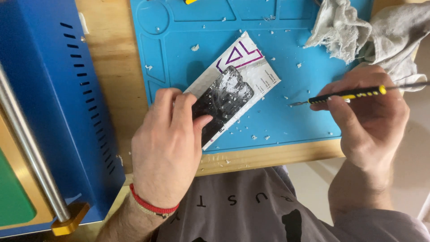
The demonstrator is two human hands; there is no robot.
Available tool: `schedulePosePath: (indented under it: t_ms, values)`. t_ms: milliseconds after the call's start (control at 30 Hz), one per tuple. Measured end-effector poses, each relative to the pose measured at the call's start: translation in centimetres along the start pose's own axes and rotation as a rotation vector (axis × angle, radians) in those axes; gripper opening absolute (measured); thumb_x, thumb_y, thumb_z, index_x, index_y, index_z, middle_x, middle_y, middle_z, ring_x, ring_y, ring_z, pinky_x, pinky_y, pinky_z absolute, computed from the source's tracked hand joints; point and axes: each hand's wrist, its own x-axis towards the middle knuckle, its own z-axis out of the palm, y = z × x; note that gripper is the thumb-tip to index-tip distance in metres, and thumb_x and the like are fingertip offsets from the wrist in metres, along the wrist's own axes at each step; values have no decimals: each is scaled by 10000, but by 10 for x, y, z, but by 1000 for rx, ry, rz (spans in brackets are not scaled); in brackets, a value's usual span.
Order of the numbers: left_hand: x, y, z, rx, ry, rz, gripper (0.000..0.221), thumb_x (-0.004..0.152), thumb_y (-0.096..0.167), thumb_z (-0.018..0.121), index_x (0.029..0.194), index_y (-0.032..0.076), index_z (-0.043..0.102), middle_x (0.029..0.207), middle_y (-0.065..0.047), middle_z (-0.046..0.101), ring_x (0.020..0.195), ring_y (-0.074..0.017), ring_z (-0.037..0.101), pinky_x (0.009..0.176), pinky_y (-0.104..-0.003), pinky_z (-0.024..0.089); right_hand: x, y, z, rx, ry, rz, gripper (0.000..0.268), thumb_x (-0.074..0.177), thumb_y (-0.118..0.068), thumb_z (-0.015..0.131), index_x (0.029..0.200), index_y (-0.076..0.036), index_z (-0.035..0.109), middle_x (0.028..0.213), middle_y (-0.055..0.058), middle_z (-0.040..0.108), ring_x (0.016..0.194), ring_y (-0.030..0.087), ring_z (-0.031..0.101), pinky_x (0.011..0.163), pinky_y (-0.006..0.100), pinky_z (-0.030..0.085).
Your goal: Removing adhesive residue from a mobile phone LCD screen using a metal scraper and solvent on a repair mat.
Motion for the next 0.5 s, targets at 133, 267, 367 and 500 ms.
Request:
schedulePosePath:
  t_ms: [133, 267, 367, 500]
  values:
    - [-1, 11, -15, -105, -113, -105, 252, 1072, 175, 742, 1208, 83, 550, 1170, -86, 593, 864, -305, 684, 621, -436, 546, -12, 22, 6, 121, 286, -116, 209, 1188, -149, 625, 1221, 11, 496, 935, 230, 585, 633, 261, 588, 575, 326, 503]
    - [10, 7, -17, -460, -54, -109, 257, 1078, 230, 763, 1159, 91, 563, 1014, -51, 652, 822, -224, 737, 721, -382, 516, -20, 31, 3, 192, 421, -80, 251, 1223, -263, 607, 1231, -51, 474, 876, 191, 553, 599, 227, 483, 570, 327, 445]
    - [28, -3, 13, -408, -27, -95, 465, 1088, 189, 764, 1479, 116, 524, 1332, -89, 746, 1107, -345, 779, 930, -460, 580, -14, 29, 5, 168, 386, -122, 284, 1213, -289, 626, 1217, -35, 499, 877, 174, 554, 615, 223, 515, 593, 327, 439]
    - [36, -5, 19, 37, 24, 33, 655, 1023, 264, 901, 1553, 35, 592, 1010, -75, 742, 1004, -323, 618, 862, -475, 473, -16, 31, 2, 137, 347, -175, 240, 1211, -230, 583, 1191, -22, 463, 812, 198, 549, 578, 220, 524, 552, 307, 434]
